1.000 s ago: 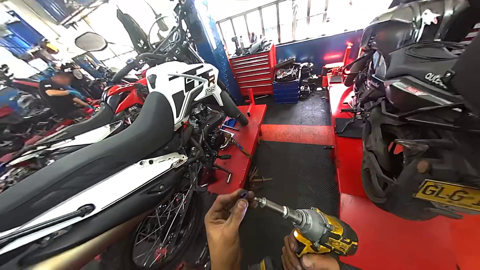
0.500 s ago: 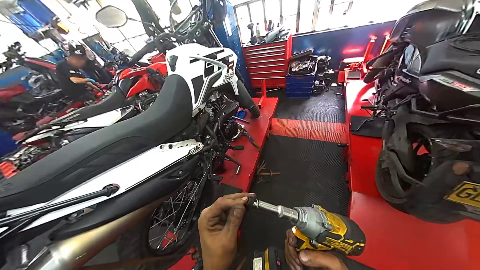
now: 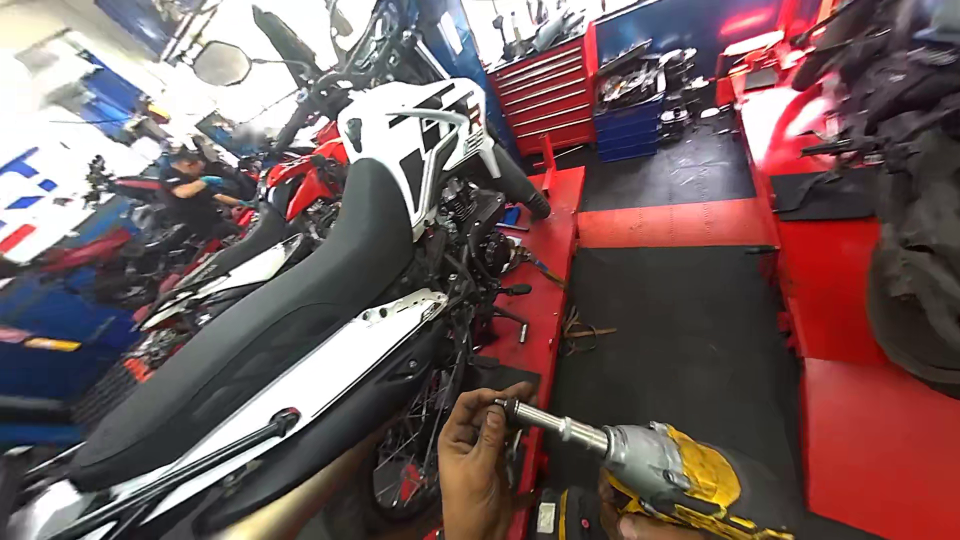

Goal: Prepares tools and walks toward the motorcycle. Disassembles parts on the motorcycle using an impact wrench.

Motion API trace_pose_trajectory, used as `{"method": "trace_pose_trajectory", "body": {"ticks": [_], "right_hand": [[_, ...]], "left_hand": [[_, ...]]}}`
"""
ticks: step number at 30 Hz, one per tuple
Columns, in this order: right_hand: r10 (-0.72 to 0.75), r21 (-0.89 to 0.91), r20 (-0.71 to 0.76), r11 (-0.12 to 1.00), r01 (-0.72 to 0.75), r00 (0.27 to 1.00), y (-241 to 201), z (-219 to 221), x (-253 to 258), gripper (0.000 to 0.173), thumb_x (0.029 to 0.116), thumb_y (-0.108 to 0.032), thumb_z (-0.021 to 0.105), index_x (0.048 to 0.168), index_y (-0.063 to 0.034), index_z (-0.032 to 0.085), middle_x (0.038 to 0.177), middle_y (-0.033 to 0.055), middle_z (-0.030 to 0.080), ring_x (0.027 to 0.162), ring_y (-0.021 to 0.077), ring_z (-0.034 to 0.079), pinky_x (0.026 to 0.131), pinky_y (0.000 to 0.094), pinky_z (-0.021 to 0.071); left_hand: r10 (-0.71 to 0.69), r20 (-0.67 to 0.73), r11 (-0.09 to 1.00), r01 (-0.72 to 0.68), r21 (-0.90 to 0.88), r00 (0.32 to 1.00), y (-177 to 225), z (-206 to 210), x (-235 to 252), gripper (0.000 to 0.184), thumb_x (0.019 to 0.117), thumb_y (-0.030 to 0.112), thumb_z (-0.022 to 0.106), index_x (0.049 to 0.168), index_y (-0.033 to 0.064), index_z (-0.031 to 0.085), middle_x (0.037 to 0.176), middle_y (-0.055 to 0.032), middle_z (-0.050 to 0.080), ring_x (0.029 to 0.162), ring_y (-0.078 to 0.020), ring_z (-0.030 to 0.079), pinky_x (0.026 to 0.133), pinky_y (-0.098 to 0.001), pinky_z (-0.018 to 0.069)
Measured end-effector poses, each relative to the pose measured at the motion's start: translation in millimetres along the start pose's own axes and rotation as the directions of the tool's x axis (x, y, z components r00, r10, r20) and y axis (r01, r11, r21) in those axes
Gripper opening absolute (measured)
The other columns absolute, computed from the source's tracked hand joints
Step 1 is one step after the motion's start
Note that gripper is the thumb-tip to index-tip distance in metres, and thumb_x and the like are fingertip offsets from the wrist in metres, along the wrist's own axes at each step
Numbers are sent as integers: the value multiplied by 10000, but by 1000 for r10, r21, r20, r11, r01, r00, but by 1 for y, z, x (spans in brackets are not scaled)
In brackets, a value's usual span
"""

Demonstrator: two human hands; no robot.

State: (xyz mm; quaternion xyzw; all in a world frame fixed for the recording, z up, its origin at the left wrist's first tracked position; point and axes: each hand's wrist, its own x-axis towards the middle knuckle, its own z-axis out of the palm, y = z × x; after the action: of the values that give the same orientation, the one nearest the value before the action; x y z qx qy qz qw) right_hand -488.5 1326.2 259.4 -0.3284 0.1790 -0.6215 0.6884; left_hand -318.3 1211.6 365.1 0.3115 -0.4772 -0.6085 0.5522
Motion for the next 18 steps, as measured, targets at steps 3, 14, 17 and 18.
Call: {"method": "trace_pose_trajectory", "body": {"ticks": [3, 14, 17, 18], "right_hand": [[-2, -209, -35, 978, -5, 999, 19, -12, 20, 226, 993, -205, 673, 1215, -185, 713, 1128, -99, 734, 1057, -10, 658, 978, 242, 537], [-289, -636, 195, 690, 345, 937, 72, -96, 252, 218, 1050, -218, 560, 1090, -85, 727, 808, 94, 675, 729, 194, 661, 644, 315, 553], [-349, -643, 263, 631, 433, 899, 106, -117, 316, 207, 1062, -146, 512, 1123, -146, 710, 777, 50, 626, 664, 176, 610, 578, 304, 512], [-350, -639, 285, 625, 449, 892, 112, -121, 334, 225, 1063, -128, 499, 1127, -150, 713, 770, 45, 618, 655, 173, 601, 571, 306, 503]], "left_hand": [[-2, -103, 987, 18, 158, 995, 7, -25, 20, 285, 929, 231, 757, 1091, 1, 712, 1085, -161, 710, 921, -174, 705, 820, -312, 607], [515, -373, 511, 73, 857, 772, -48, -88, 164, 142, 1014, 34, 553, 1046, 32, 692, 892, -4, 754, 789, -124, 746, 737, -291, 654], [571, -333, 357, 138, 924, 750, -64, -111, 202, 200, 1041, 71, 494, 1120, -7, 660, 935, -15, 759, 804, -132, 753, 694, -275, 650], [576, -305, 296, 154, 943, 759, -66, -120, 210, 221, 1044, 101, 499, 1150, -17, 652, 945, -1, 747, 784, -109, 740, 669, -249, 639]]}}
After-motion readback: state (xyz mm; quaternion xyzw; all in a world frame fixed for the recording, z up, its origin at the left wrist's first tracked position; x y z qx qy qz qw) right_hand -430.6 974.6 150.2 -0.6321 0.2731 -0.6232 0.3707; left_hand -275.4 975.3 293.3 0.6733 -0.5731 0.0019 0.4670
